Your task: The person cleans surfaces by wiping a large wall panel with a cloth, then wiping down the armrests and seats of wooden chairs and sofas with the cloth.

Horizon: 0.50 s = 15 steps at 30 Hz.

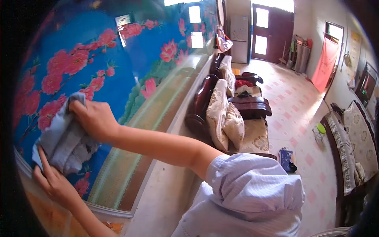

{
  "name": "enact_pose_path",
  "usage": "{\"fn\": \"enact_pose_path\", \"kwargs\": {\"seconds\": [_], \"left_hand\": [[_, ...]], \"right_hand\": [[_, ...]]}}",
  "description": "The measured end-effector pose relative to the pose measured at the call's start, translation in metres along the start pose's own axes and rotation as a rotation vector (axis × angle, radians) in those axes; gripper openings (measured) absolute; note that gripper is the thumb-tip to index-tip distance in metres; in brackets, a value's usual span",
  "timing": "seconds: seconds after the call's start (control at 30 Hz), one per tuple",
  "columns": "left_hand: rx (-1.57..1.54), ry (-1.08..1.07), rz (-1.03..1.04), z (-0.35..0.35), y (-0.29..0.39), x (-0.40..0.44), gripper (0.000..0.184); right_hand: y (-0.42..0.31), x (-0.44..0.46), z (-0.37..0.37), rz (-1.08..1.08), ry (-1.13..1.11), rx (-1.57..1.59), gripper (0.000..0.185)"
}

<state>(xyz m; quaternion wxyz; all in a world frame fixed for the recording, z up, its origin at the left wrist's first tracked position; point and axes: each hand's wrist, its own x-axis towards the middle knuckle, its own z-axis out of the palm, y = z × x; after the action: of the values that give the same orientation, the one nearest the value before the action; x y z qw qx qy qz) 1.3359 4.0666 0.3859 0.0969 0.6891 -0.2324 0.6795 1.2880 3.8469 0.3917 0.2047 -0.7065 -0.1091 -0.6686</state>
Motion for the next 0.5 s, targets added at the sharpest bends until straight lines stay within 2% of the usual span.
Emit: {"fn": "enact_pose_path", "kwargs": {"seconds": [0.1, 0.17, 0.33, 0.43, 0.5], "left_hand": [[-0.011, -0.104, 0.039, -0.013, 0.011, -0.042, 0.049], [-0.014, -0.175, 0.068, -0.019, 0.015, -0.074, 0.048], [-0.113, -0.354, 0.122, -0.024, 0.031, -0.141, 0.045], [-0.143, -0.272, 0.14, -0.022, 0.031, -0.133, 0.045], [-0.124, -0.224, 0.196, -0.017, 0.025, -0.105, 0.044]], "right_hand": [[0.007, -0.046, -0.006, 0.001, -0.035, 0.006, 0.016], [0.012, -0.084, -0.013, 0.066, -0.243, -0.051, 0.018], [0.018, -0.165, -0.027, 0.088, -0.306, 0.016, 0.017], [0.024, -0.154, -0.031, -0.005, -0.329, 0.045, 0.017], [0.03, -0.125, -0.028, -0.12, -0.256, -0.024, 0.015]]}}
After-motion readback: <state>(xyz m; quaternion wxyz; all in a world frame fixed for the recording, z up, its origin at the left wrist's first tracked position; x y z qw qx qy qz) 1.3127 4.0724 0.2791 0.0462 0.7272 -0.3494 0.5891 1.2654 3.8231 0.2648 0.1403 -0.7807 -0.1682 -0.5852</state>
